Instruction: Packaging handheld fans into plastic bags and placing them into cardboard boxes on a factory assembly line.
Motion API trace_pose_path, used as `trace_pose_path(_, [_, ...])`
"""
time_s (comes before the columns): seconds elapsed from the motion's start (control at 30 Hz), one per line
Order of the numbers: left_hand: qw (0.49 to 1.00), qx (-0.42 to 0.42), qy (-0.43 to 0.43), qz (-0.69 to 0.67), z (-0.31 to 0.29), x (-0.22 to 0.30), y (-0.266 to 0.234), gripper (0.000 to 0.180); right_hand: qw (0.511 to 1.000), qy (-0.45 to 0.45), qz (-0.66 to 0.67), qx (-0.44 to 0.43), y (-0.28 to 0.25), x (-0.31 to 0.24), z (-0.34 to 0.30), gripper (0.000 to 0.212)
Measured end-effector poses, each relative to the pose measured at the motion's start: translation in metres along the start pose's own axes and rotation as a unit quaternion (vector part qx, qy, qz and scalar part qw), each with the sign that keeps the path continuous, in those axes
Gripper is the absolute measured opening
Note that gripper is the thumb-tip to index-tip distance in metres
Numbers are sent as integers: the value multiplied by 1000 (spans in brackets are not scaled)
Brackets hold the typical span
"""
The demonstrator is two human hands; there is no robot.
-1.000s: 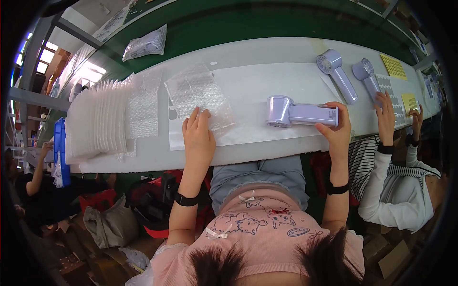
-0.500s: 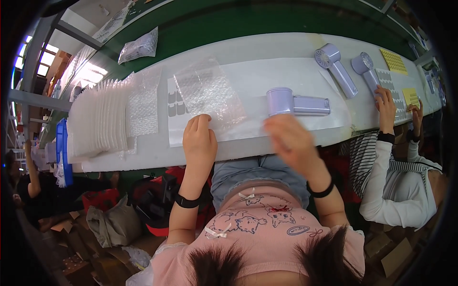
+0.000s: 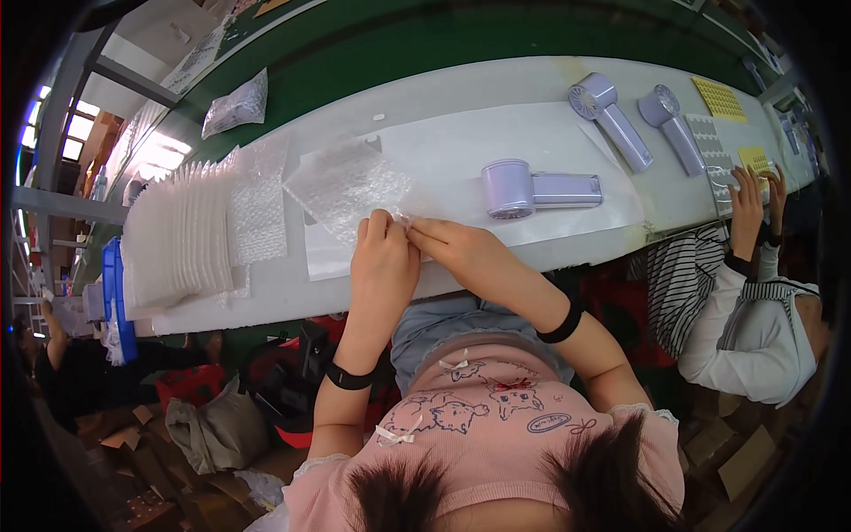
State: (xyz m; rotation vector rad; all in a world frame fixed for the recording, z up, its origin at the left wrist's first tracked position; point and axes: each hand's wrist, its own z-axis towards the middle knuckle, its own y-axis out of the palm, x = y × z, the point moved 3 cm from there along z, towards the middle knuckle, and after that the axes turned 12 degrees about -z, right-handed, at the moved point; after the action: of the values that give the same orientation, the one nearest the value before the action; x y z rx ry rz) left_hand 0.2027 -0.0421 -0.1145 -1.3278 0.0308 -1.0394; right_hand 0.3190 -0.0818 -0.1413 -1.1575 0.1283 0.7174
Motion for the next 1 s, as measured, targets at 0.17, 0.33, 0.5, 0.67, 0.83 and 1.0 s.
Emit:
trace_pose_path(0.17, [996,-58,-62,-29,11,-16,8,8,991,84,-31,104,-74,23,-24,35])
trace_pose_path(0.33, [986,-48,-100,-125,23,-22,15,7,970,117,-201,66,-111,75,-46,36])
trace_pose_path(0.5, [958,-12,-160,-236,23,-25,22,8,965,211,-148,-46,-101,84,-46,45])
trace_pose_path(0.67, [948,14,-185,-260,19,-23,25,10,963,262,43,34,-94,67,-47,49])
trace_pose_path(0.83, [945,16,-194,-264,21,-23,25,10,972,231,39,-22,-68,47,-35,48])
trace_pose_path(1.0, [912,35,-239,-331,20,-26,17,8,975,196,-88,-53,-59,44,-25,47])
